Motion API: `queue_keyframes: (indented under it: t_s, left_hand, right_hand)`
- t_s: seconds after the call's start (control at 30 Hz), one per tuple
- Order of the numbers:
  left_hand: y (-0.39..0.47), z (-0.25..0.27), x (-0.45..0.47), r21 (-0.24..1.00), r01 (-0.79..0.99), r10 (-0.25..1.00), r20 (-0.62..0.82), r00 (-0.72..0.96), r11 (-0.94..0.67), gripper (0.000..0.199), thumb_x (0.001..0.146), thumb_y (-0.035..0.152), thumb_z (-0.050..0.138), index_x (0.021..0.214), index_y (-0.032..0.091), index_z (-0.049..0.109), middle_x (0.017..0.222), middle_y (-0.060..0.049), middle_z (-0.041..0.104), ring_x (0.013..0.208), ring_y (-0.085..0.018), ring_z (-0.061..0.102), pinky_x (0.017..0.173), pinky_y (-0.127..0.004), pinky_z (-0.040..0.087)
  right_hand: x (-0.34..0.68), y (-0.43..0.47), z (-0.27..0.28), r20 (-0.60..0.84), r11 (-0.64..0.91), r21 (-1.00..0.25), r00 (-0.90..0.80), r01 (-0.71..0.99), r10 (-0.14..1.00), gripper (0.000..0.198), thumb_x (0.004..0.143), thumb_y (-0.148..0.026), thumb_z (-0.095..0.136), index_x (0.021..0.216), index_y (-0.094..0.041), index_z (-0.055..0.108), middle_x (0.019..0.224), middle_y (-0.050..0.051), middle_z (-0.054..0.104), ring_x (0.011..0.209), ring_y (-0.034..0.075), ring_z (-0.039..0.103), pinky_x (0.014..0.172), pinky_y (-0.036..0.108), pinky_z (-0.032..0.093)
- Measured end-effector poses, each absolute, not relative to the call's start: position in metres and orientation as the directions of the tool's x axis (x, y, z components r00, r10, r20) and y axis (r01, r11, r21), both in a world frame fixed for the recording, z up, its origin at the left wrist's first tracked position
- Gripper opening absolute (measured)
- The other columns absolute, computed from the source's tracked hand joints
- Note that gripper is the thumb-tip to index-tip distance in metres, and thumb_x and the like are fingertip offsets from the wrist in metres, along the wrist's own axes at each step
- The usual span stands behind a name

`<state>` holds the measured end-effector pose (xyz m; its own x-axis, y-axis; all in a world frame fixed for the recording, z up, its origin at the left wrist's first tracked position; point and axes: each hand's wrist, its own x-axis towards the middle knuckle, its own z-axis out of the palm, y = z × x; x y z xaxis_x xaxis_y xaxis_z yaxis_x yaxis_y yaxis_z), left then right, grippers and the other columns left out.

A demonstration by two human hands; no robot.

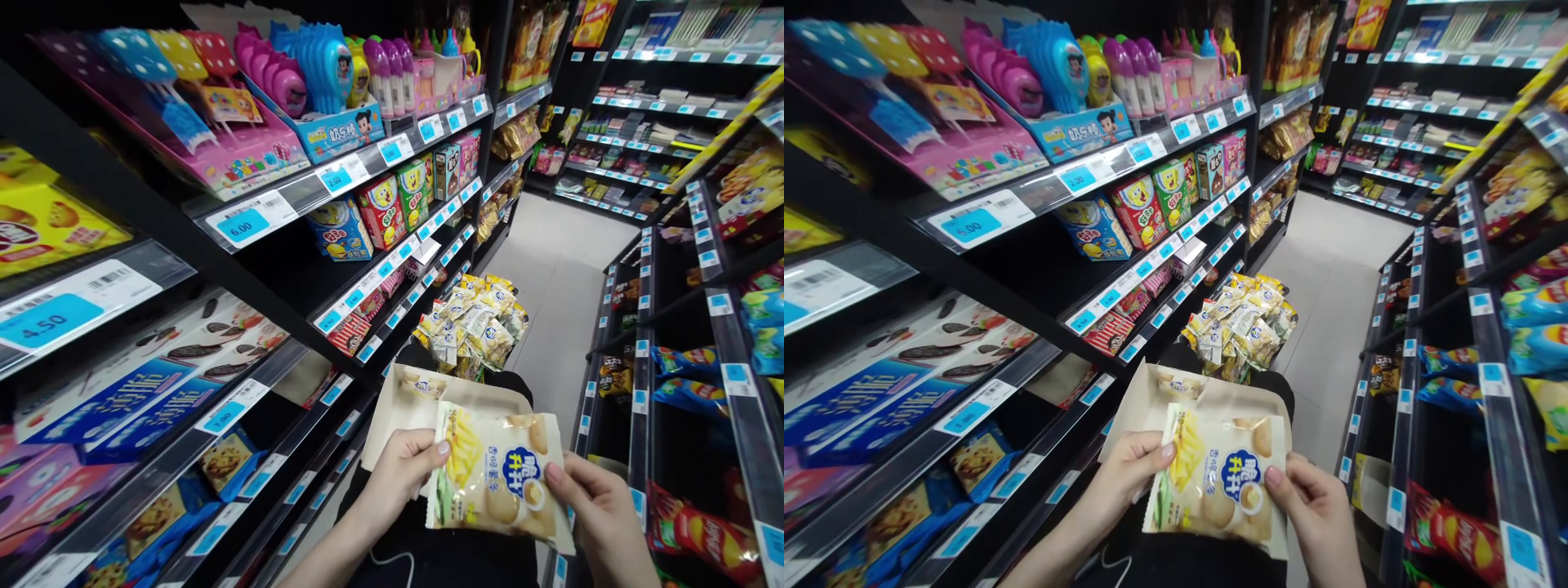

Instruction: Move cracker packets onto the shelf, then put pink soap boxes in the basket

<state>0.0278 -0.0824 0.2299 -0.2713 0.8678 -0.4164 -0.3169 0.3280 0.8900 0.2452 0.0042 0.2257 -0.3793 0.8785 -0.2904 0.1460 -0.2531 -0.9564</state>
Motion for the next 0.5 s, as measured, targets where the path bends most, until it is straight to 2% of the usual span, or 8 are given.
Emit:
queue_keyframes:
  t_s: [0.07, 0.13, 0.17, 0.23, 0.3, 0.37, 0.43, 0.5]
  left_hand:
    - [-0.083, 0.234, 0.025, 0.908, -0.226, 0.873, -0.407, -0.267, 0.354, 0.058, 0.069, 0.062, 0.072, 0.043, 0.015, 0.05, 0.032, 0.004, 0.041, 0.031, -0.004, 0.03, 0.037, -0.019, 0.017]
    - [-0.086, 0.237, 0.02, 0.914, -0.182, 0.892, -0.398, -0.215, 0.364, 0.058, 0.072, 0.065, 0.068, 0.047, 0.013, 0.058, 0.037, -0.001, 0.052, 0.03, -0.007, 0.041, 0.035, -0.018, 0.026]
    - [-0.087, 0.238, 0.017, 0.917, -0.187, 0.904, -0.385, -0.185, 0.352, 0.059, 0.074, 0.067, 0.064, 0.054, 0.012, 0.066, 0.042, -0.004, 0.058, 0.033, -0.01, 0.049, 0.037, -0.019, 0.033]
    - [-0.09, 0.239, 0.013, 0.93, -0.21, 0.924, -0.34, -0.174, 0.302, 0.062, 0.075, 0.071, 0.06, 0.07, 0.011, 0.076, 0.056, -0.008, 0.068, 0.044, -0.015, 0.061, 0.044, -0.023, 0.046]
    - [-0.091, 0.238, 0.011, 0.932, -0.222, 0.914, -0.336, -0.226, 0.288, 0.058, 0.071, 0.068, 0.066, 0.079, 0.012, 0.079, 0.067, -0.01, 0.073, 0.051, -0.016, 0.064, 0.049, -0.024, 0.051]
    - [-0.09, 0.234, 0.013, 0.924, -0.234, 0.883, -0.363, -0.297, 0.302, 0.047, 0.065, 0.057, 0.078, 0.079, 0.012, 0.078, 0.068, -0.007, 0.074, 0.052, -0.015, 0.063, 0.05, -0.023, 0.051]
    - [-0.09, 0.228, 0.019, 0.921, -0.249, 0.855, -0.374, -0.359, 0.298, 0.04, 0.063, 0.045, 0.082, 0.084, 0.012, 0.075, 0.06, -0.003, 0.07, 0.052, -0.014, 0.061, 0.051, -0.022, 0.051]
    - [-0.09, 0.222, 0.024, 0.948, -0.18, 0.849, -0.315, -0.424, 0.262, 0.042, 0.07, 0.039, 0.078, 0.102, 0.013, 0.069, 0.055, 0.002, 0.064, 0.052, -0.014, 0.06, 0.054, -0.022, 0.051]
  right_hand:
    - [0.251, 0.01, 0.226, -0.124, -0.026, -0.973, -0.429, 0.228, 0.895, 0.033, 0.079, -0.043, 0.068, 0.058, -0.018, 0.069, 0.058, 0.003, 0.062, 0.055, 0.016, 0.059, 0.05, 0.023, 0.05]
    - [0.259, 0.018, 0.229, 0.072, 0.238, -0.934, -0.511, 0.266, 0.856, 0.028, 0.08, -0.035, 0.068, 0.057, -0.019, 0.071, 0.049, 0.001, 0.06, 0.045, 0.013, 0.056, 0.044, 0.02, 0.046]
    - [0.263, 0.022, 0.23, 0.144, 0.33, -0.908, -0.547, 0.259, 0.825, 0.023, 0.081, -0.032, 0.067, 0.062, -0.021, 0.074, 0.049, 0.001, 0.063, 0.044, 0.013, 0.058, 0.044, 0.02, 0.047]
    - [0.269, 0.026, 0.234, 0.219, 0.411, -0.888, -0.594, 0.208, 0.774, 0.022, 0.086, -0.038, 0.061, 0.083, -0.026, 0.079, 0.064, 0.003, 0.074, 0.056, 0.017, 0.068, 0.053, 0.02, 0.053]
    - [0.268, 0.025, 0.235, 0.218, 0.375, -0.916, -0.609, 0.142, 0.763, 0.035, 0.086, -0.054, 0.056, 0.099, -0.029, 0.077, 0.086, 0.006, 0.079, 0.076, 0.022, 0.074, 0.063, 0.023, 0.058]
    - [0.26, 0.019, 0.232, 0.104, 0.206, -0.97, -0.544, 0.129, 0.833, 0.038, 0.079, -0.059, 0.062, 0.097, -0.03, 0.076, 0.092, 0.006, 0.078, 0.079, 0.023, 0.073, 0.064, 0.023, 0.058]
    - [0.248, 0.013, 0.225, -0.095, -0.047, -0.992, -0.432, 0.121, 0.897, 0.029, 0.075, -0.049, 0.072, 0.096, -0.029, 0.072, 0.09, 0.004, 0.077, 0.071, 0.019, 0.072, 0.059, 0.022, 0.057]
    - [0.235, 0.014, 0.217, -0.209, -0.191, -0.978, -0.392, 0.086, 0.896, 0.032, 0.076, -0.04, 0.074, 0.104, -0.029, 0.065, 0.092, 0.003, 0.076, 0.071, 0.017, 0.071, 0.063, 0.023, 0.058]
